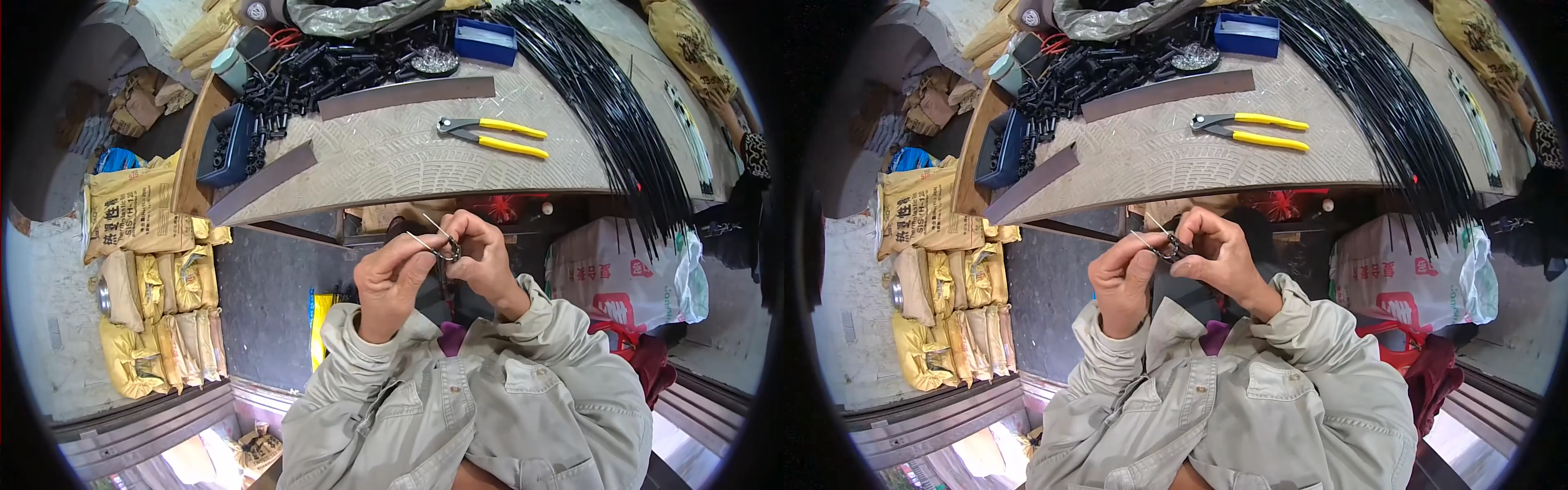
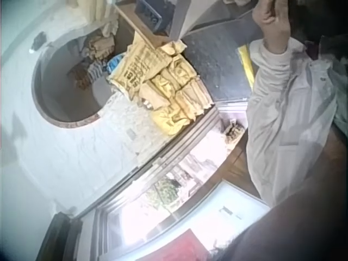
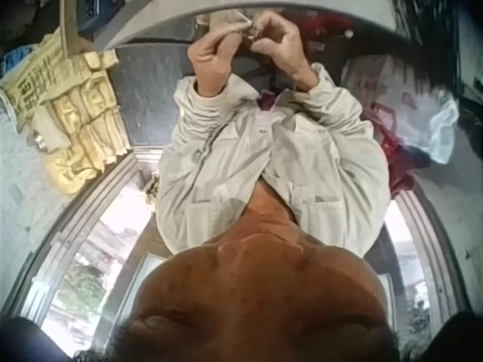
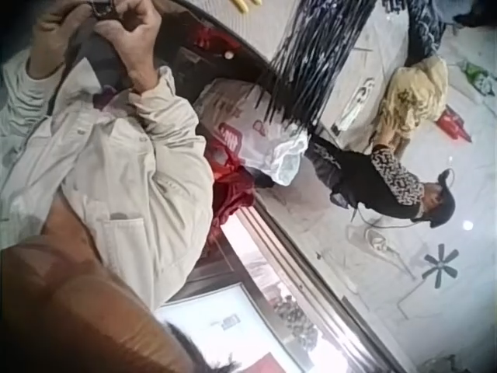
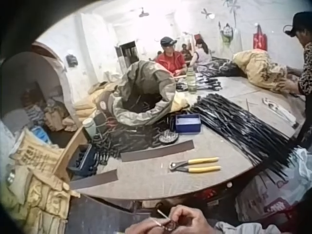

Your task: Assembling a bundle of black cables into a connector or harness assembly.

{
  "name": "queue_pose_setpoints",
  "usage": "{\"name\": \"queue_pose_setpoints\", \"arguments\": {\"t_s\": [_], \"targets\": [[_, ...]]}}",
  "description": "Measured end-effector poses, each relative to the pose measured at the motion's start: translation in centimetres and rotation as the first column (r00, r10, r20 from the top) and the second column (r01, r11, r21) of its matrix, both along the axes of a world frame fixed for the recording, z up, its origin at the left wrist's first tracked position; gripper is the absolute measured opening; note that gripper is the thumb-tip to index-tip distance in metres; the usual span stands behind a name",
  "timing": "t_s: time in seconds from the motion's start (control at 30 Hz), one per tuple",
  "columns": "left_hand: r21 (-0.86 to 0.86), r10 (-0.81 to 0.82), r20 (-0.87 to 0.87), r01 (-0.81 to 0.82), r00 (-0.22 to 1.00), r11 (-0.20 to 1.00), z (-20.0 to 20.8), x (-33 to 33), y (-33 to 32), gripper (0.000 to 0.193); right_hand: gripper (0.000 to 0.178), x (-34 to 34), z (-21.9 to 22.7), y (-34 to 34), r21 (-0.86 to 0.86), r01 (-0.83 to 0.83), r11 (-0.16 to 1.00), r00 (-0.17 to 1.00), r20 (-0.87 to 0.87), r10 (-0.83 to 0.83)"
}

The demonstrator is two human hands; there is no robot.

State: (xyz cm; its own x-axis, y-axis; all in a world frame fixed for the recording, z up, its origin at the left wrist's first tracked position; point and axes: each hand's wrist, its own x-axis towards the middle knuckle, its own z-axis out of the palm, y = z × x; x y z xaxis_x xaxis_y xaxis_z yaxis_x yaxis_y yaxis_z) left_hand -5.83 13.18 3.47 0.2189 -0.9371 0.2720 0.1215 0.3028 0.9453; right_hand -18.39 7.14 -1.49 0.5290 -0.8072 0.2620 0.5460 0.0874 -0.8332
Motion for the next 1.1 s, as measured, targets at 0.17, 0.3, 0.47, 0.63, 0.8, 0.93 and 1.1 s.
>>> {"name": "queue_pose_setpoints", "arguments": {"t_s": [0.17,0.3,0.47,0.63,0.8,0.93,1.1], "targets": [[0.049,-0.173,-0.062,0.176,0.983,0.983,-0.3,0.7,-0.3,0.018,0.031,-0.3,0.2,-1.0,0.011,-0.122,0.992,0.99,0.069,0.121],[-0.02,-0.212,0.104,0.216,0.972,0.976,-0.1,0.9,-1.0,0.01,0.036,0.0,-0.1,-1.1,0.012,-0.077,0.997,0.99,0.121,0.075],[0.016,-0.146,0.023,0.146,0.989,0.989,-0.6,0.5,-0.7,0.007,0.039,-0.1,0.6,-1.2,-0.092,-0.006,0.996,0.994,0.106,0.015],[0.079,-0.125,0.016,0.123,0.992,0.989,-0.4,0.1,-0.8,0.017,0.038,0.0,0.9,-1.2,-0.081,0.005,0.997,0.98,0.2,0.012],[-0.045,-0.16,-0.122,0.156,0.98,0.987,-0.8,0.2,-1.0,0.007,0.049,0.3,1.2,-0.9,-0.128,0.155,0.98,0.983,0.117,-0.14],[-0.044,-0.268,-0.188,0.265,0.945,0.963,-0.4,0.0,-0.9,0.014,0.048,-0.1,1.3,-1.1,-0.12,0.161,0.98,0.982,0.118,-0.147],[0.023,-0.088,-0.159,0.093,0.983,0.995,0.6,-1.9,-0.1,0.024,0.036,0.1,1.3,-0.9,-0.136,0.205,0.969,0.963,0.203,-0.175]]}}
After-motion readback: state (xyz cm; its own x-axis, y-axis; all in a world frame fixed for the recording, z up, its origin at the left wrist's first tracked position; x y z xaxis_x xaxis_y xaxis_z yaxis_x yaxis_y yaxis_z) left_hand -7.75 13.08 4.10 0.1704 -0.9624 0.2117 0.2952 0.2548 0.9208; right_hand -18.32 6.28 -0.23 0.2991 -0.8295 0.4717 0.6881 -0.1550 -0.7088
